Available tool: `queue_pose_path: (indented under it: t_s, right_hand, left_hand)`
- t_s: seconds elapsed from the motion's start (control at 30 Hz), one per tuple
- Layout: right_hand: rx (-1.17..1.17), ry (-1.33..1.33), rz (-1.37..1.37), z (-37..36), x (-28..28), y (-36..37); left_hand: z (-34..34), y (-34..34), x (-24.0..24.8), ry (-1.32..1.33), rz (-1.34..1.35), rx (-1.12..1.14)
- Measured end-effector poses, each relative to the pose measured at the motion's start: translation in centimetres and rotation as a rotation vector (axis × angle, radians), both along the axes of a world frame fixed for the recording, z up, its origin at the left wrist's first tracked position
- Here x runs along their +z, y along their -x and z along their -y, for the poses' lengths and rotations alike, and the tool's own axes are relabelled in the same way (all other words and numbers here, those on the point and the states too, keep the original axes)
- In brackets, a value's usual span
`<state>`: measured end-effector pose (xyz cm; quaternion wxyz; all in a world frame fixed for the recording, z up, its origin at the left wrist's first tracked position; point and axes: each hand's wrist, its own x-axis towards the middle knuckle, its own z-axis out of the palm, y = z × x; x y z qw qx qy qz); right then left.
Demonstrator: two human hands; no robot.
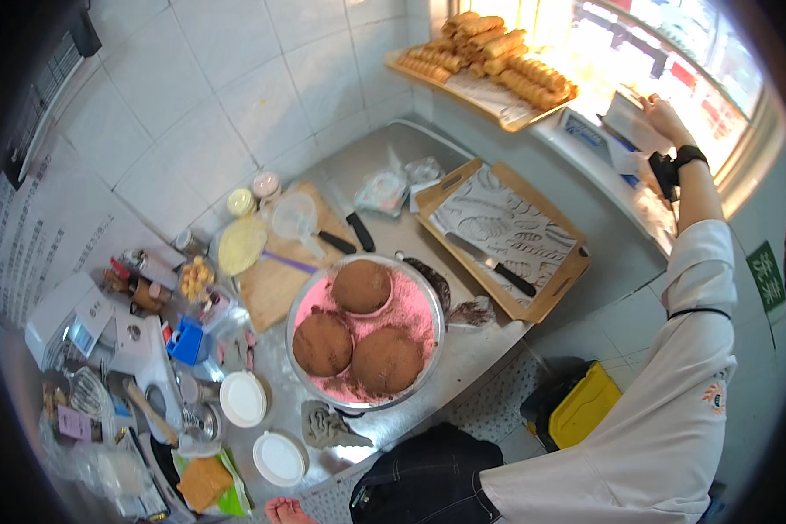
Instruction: The person retrieves a stack of white paper bowls from a display case, then portions pink dessert from a large metal bowl into the paper bowls. They wash the large bowl at a sink, dry it, and place it on the counter. The person also handles a blue carton and a plastic bag.
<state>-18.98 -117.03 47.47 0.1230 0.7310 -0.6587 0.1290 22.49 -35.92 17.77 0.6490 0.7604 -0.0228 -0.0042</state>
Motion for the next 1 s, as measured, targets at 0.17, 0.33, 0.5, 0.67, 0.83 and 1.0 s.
queue_pose_path:
  t_s: [0.17,0.33,0.5,0.67,0.83,1.0]
  right_hand:
    - [-0.096,0.044,-0.093,1.6,-0.5,-1.3]
    - [0.048,-0.137,0.012,3.8,-0.4,0.0]
    - [-0.05,-0.152,0.091,8.5,-1.0,1.8]
    - [-0.184,-0.281,-0.001,12.5,-1.6,1.0]
    - [-0.175,-0.331,-0.024,17.7,-2.9,2.7]
    - [-0.287,-0.279,0.15,22.4,-4.5,5.2]
  left_hand:
    - [3.1,1.9,2.2,-0.036,-0.009,0.111]
    - [5.8,3.2,3.0,-0.399,0.234,0.035]
    - [7.2,4.3,2.5,-0.449,0.355,-0.06]
    - [8.3,4.2,2.7,0.174,0.013,0.163]
    - [8.7,4.9,2.7,0.334,-0.043,0.345]
    - [7.2,5.2,2.4,0.376,-0.03,0.316]
